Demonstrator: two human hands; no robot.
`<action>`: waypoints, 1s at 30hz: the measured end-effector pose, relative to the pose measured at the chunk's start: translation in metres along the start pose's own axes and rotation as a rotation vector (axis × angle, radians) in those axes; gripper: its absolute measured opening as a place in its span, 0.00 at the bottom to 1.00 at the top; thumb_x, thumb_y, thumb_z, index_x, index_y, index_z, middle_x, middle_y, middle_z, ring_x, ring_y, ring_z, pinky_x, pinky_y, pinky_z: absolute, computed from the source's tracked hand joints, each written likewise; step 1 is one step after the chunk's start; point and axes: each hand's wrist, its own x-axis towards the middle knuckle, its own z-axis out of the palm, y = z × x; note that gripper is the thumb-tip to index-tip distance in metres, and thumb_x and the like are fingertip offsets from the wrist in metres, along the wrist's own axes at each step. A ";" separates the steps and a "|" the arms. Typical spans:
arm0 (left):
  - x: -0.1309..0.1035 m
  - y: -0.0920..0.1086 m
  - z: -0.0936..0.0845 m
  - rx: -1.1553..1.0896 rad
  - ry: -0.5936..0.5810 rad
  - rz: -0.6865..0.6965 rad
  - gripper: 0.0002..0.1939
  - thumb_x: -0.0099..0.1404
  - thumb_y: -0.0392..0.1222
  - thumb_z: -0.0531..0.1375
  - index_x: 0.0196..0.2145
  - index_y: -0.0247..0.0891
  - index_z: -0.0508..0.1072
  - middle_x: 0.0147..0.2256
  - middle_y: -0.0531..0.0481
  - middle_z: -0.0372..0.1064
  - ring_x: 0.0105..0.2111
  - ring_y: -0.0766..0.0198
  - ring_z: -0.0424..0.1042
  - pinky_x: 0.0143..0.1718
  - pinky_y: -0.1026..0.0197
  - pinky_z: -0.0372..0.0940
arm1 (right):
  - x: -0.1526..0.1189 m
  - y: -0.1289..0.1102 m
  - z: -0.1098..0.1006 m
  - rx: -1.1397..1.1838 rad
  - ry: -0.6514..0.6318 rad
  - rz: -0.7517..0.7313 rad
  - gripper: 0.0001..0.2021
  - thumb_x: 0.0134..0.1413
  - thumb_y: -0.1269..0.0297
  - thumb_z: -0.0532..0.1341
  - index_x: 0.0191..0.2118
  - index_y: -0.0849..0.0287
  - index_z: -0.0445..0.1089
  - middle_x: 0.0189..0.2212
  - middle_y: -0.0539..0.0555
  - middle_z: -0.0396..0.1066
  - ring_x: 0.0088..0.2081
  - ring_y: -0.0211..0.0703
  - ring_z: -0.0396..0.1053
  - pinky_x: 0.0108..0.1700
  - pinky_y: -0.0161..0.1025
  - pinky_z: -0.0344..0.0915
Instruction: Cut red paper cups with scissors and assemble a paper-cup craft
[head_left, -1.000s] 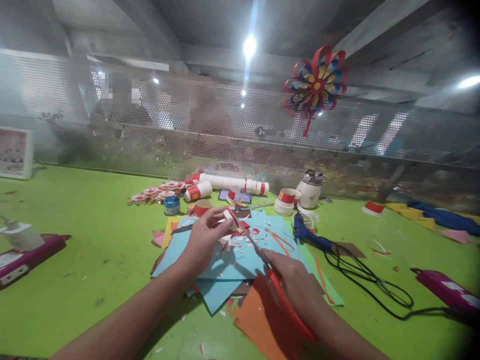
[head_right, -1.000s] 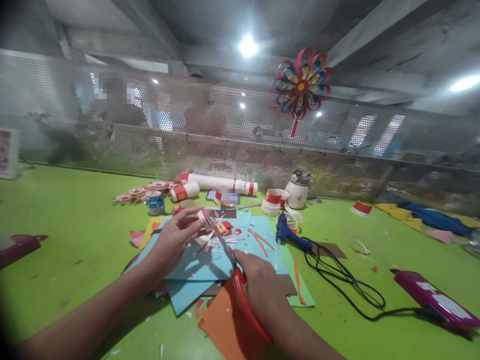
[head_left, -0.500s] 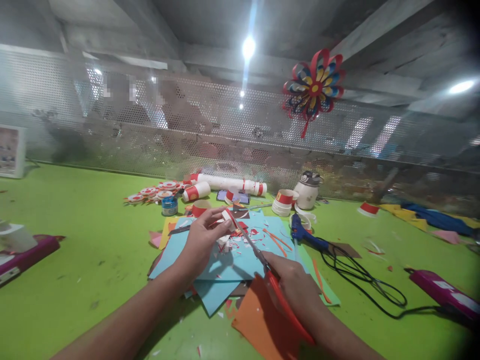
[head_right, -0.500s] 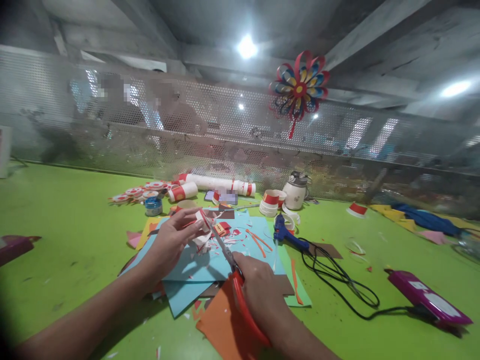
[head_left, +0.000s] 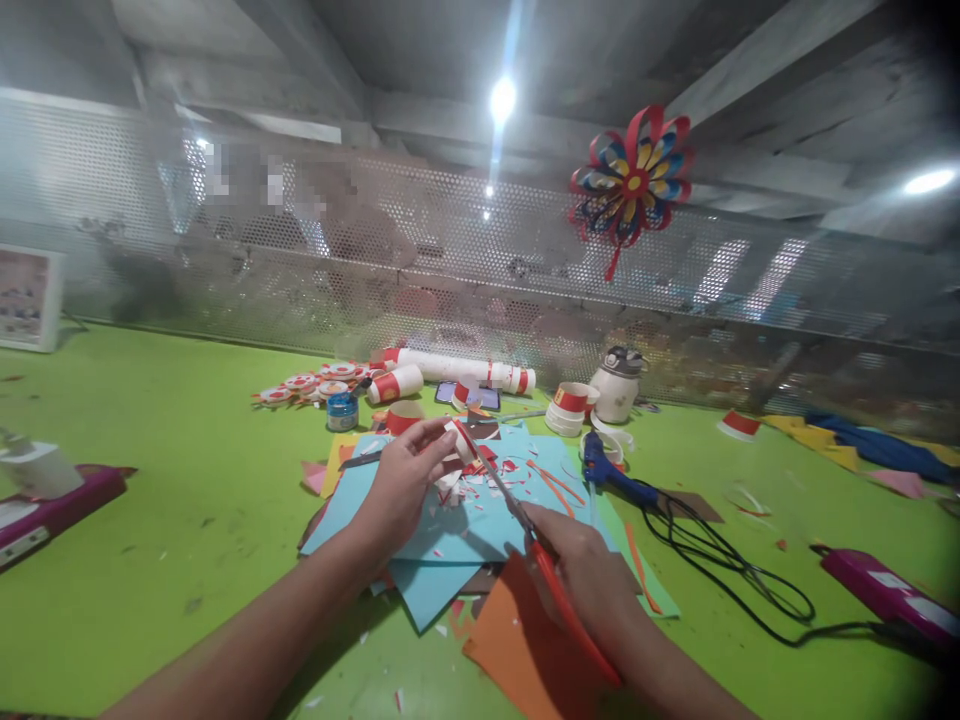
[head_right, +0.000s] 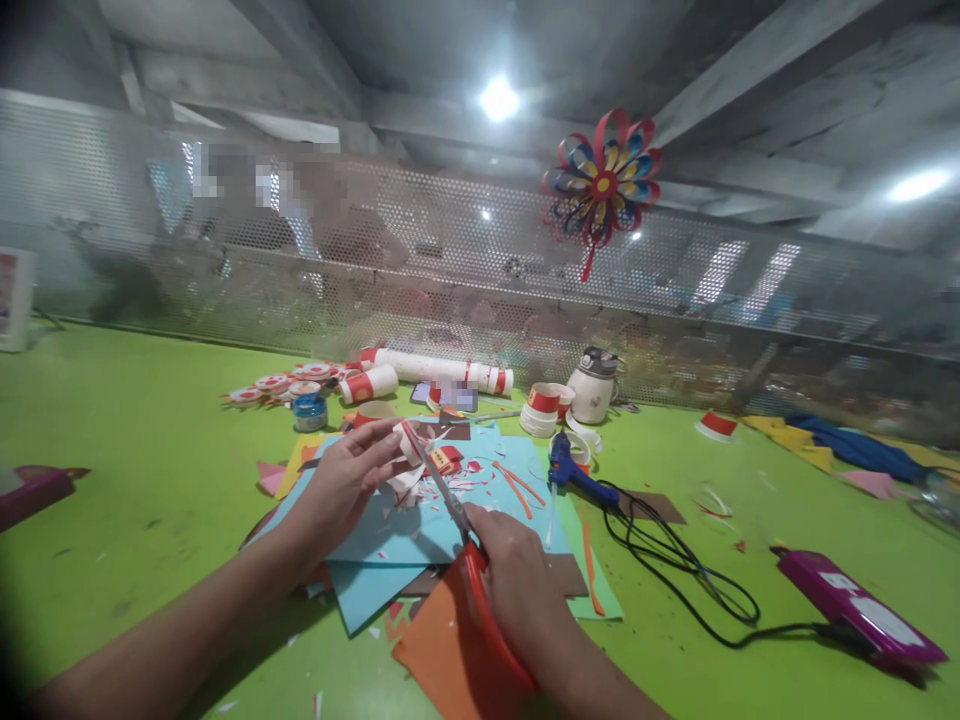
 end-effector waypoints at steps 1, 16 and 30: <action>0.000 0.000 0.000 0.008 -0.018 0.001 0.18 0.51 0.43 0.69 0.38 0.32 0.75 0.40 0.41 0.75 0.36 0.58 0.75 0.43 0.55 0.69 | 0.000 0.000 0.000 0.003 -0.005 -0.002 0.20 0.54 0.69 0.52 0.50 0.60 0.72 0.44 0.59 0.77 0.43 0.52 0.74 0.42 0.43 0.68; 0.000 0.001 -0.002 0.063 -0.026 0.018 0.17 0.51 0.44 0.70 0.36 0.32 0.76 0.36 0.43 0.75 0.35 0.59 0.74 0.44 0.52 0.68 | 0.000 -0.005 -0.004 0.042 -0.014 -0.030 0.15 0.54 0.70 0.51 0.41 0.60 0.73 0.34 0.57 0.78 0.36 0.49 0.74 0.36 0.40 0.66; 0.000 -0.001 -0.002 0.078 0.007 0.038 0.20 0.49 0.43 0.70 0.39 0.34 0.74 0.34 0.44 0.74 0.33 0.57 0.75 0.39 0.52 0.70 | 0.001 0.000 -0.004 0.059 -0.039 -0.037 0.18 0.56 0.69 0.52 0.50 0.61 0.72 0.43 0.60 0.77 0.44 0.52 0.74 0.44 0.45 0.68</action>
